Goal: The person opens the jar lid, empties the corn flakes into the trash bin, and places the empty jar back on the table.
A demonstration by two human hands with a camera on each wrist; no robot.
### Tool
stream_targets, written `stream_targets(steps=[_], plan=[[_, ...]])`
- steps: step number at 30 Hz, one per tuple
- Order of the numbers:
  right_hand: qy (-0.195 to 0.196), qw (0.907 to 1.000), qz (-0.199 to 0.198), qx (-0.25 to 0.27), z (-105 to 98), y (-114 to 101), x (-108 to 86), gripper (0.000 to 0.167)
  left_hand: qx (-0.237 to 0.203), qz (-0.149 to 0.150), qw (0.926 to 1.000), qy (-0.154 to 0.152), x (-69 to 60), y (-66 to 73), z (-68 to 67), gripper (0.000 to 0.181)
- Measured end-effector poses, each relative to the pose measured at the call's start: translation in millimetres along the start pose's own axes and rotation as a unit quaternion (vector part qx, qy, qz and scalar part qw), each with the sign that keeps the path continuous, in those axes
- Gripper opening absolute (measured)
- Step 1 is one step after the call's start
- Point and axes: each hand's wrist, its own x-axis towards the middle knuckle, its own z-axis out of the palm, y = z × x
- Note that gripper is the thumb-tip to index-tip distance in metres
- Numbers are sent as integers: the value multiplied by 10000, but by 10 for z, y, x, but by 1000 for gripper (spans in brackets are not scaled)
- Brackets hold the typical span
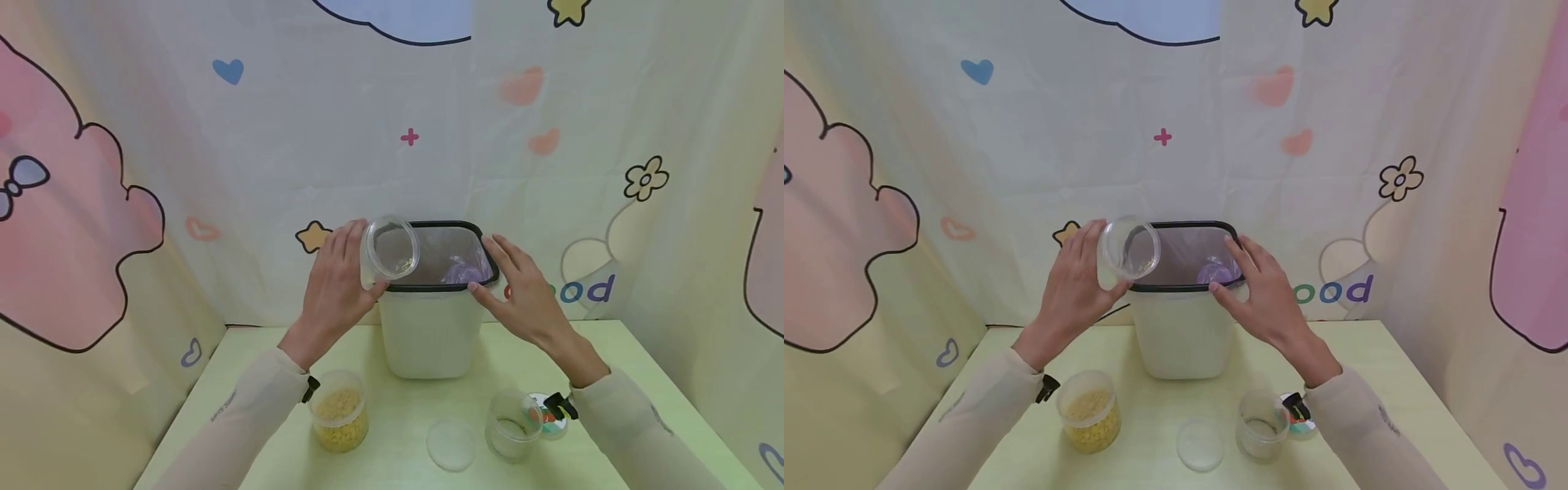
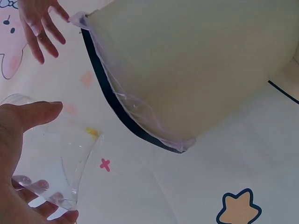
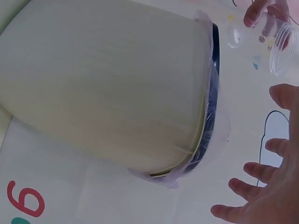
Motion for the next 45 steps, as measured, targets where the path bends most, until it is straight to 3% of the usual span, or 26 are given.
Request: stream_targets(steps=[18, 23, 32, 37, 45], plan=[[145, 9984, -533, -67, -44, -293, -259, 80, -783, -264, 9962, 284, -453, 235, -7, 95], [176, 9979, -617, -74, -58, -370, -345, 83, -943, -416, 9944, 247, -612, 295, 38, 96], [290, 9959, -862, -13, 25, -447, -553, 84, -1304, -966, 9867, 135, -953, 406, 177, 102], [265, 9929, -1135, -231, 123, -462, -671, 83, -1516, -1140, 9818, 81, -1131, 466, 236, 104], [30, 9941, -1048, -289, 225, -418, -842, 83, -1561, -1259, 9797, -16, -1321, 513, 281, 104]])
